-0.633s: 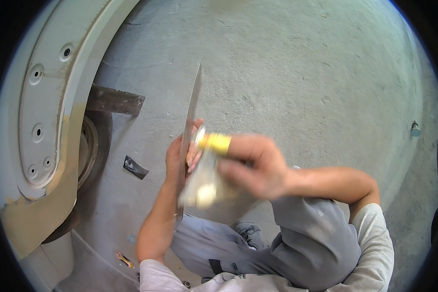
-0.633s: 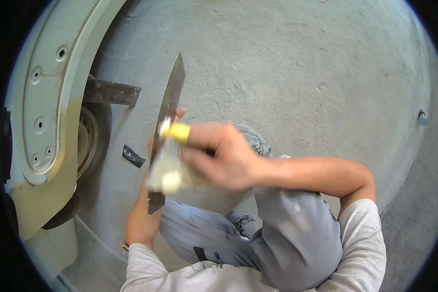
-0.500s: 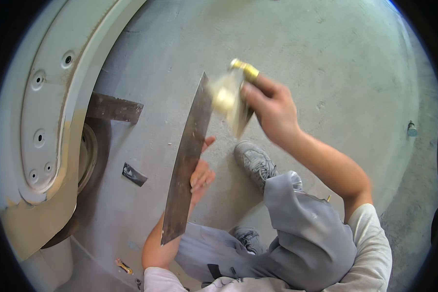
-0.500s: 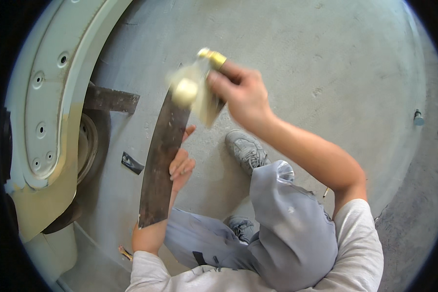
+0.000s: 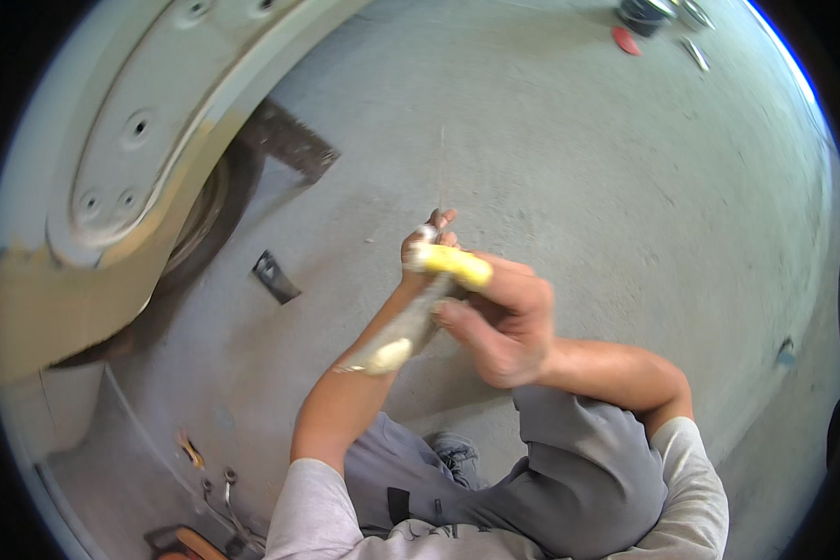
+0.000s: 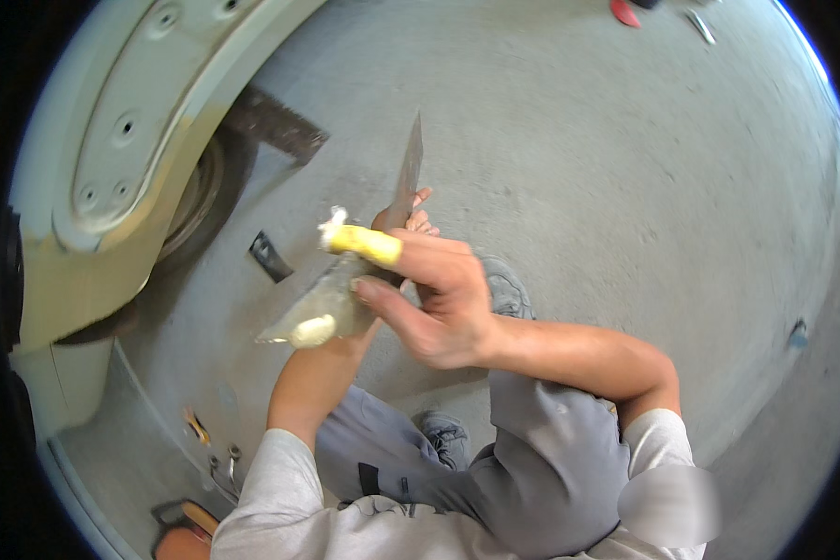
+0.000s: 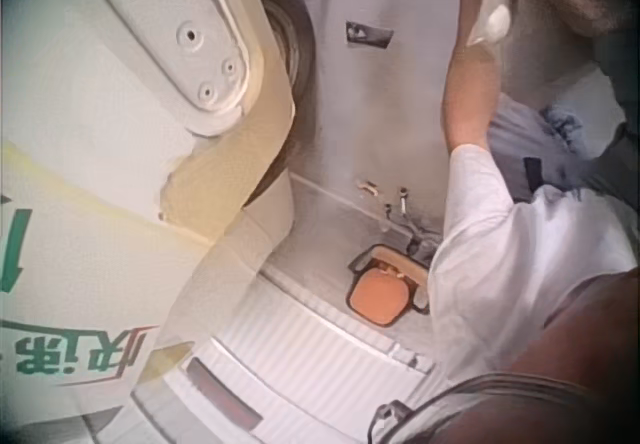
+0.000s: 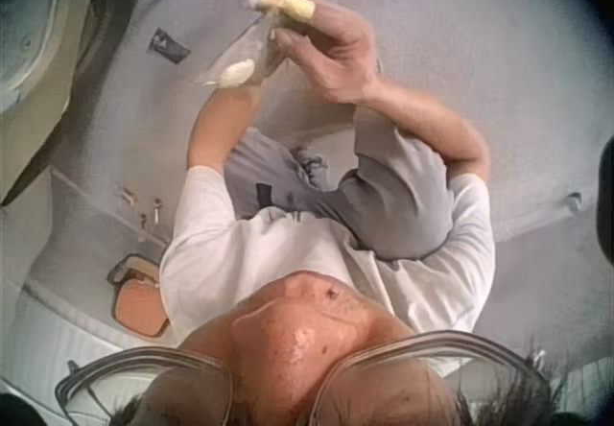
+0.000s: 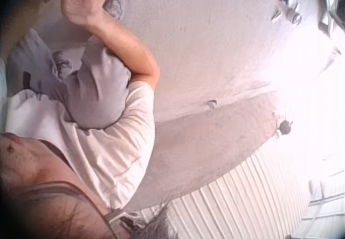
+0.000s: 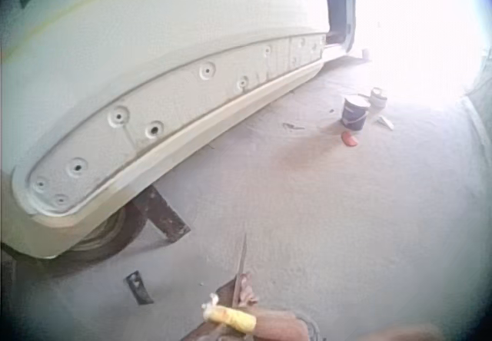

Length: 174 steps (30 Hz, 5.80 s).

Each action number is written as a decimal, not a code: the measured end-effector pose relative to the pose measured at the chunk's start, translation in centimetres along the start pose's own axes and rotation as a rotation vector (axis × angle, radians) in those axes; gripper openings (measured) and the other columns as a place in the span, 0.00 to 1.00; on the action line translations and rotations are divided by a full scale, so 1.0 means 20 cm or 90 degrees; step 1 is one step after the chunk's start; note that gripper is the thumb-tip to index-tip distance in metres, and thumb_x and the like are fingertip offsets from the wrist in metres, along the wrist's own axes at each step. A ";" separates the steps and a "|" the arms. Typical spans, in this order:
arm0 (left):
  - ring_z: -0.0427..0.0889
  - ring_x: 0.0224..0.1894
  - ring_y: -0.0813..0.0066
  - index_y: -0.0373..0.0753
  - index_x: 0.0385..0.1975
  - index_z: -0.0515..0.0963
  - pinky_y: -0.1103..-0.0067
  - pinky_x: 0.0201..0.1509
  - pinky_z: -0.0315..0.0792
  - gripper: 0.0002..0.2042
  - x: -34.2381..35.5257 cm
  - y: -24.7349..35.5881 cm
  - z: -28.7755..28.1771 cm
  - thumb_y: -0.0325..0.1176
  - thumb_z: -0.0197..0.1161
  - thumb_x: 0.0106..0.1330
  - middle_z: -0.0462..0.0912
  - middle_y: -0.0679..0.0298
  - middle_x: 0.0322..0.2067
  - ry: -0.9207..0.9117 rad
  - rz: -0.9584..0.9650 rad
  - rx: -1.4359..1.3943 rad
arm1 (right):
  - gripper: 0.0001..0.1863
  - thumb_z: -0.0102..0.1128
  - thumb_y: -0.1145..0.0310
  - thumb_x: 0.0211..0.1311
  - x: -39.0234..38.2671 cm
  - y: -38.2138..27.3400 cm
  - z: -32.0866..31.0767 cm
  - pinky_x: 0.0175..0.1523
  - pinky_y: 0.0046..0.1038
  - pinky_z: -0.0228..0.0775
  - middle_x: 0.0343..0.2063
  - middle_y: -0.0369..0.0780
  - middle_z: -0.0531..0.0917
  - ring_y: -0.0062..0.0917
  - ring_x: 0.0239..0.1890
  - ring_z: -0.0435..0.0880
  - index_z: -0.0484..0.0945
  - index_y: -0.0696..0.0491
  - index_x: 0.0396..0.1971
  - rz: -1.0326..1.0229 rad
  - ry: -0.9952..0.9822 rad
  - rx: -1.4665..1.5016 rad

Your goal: The person applies body filler to a car's front fender and bumper using a metal scraper and a smaller red plastic spreader. They repeatedly transfer filler between tools and spread it over the surface, working around the wheel arch and headlight area.

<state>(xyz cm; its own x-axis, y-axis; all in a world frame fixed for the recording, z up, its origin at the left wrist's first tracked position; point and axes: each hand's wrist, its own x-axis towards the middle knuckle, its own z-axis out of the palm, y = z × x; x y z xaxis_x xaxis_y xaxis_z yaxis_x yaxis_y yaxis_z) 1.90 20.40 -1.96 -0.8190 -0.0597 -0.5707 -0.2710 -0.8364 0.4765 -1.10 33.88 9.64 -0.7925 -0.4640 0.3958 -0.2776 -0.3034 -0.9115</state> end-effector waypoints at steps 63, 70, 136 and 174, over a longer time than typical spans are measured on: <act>0.84 0.42 0.55 0.36 0.46 0.77 0.63 0.47 0.76 0.21 -0.64 0.90 -2.26 0.48 0.68 0.69 0.84 0.53 0.38 0.748 0.464 0.645 | 0.16 0.63 0.79 0.68 0.29 0.37 1.06 0.48 0.26 0.81 0.37 0.41 0.85 0.22 0.41 0.88 0.76 0.65 0.53 0.091 -0.521 -0.332; 0.83 0.52 0.46 0.29 0.53 0.71 0.61 0.54 0.79 0.37 -0.18 0.62 -1.83 0.58 0.73 0.59 0.81 0.44 0.50 0.669 0.208 0.913 | 0.11 0.66 0.75 0.66 0.28 0.39 1.01 0.39 0.25 0.78 0.29 0.42 0.87 0.23 0.31 0.88 0.79 0.62 0.45 0.011 -0.419 -0.301; 0.82 0.45 0.84 0.38 0.59 0.75 0.81 0.49 0.79 0.15 -1.14 0.75 -0.34 0.38 0.53 0.82 0.84 0.68 0.47 -0.251 0.091 0.261 | 0.26 0.52 0.72 0.78 -0.45 -0.02 0.85 0.64 0.27 0.69 0.57 0.37 0.78 0.19 0.58 0.77 0.63 0.63 0.71 0.311 0.188 0.425; 0.85 0.43 0.84 0.32 0.55 0.75 0.85 0.51 0.76 0.13 -1.30 1.31 -1.25 0.35 0.53 0.81 0.87 0.63 0.43 -0.451 0.067 0.136 | 0.10 0.65 0.71 0.64 0.63 -0.93 2.07 0.24 0.19 0.68 0.24 0.35 0.84 0.11 0.20 0.78 0.86 0.63 0.35 -0.386 0.086 -0.569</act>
<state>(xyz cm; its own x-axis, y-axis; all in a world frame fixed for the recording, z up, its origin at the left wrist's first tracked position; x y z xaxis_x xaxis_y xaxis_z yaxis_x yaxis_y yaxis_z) 28.85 -13.62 8.60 -0.9561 0.2923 0.0187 -0.2063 -0.7174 0.6654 16.66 -0.78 36.25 -0.4287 -0.3287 0.8416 -0.8939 0.2896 -0.3422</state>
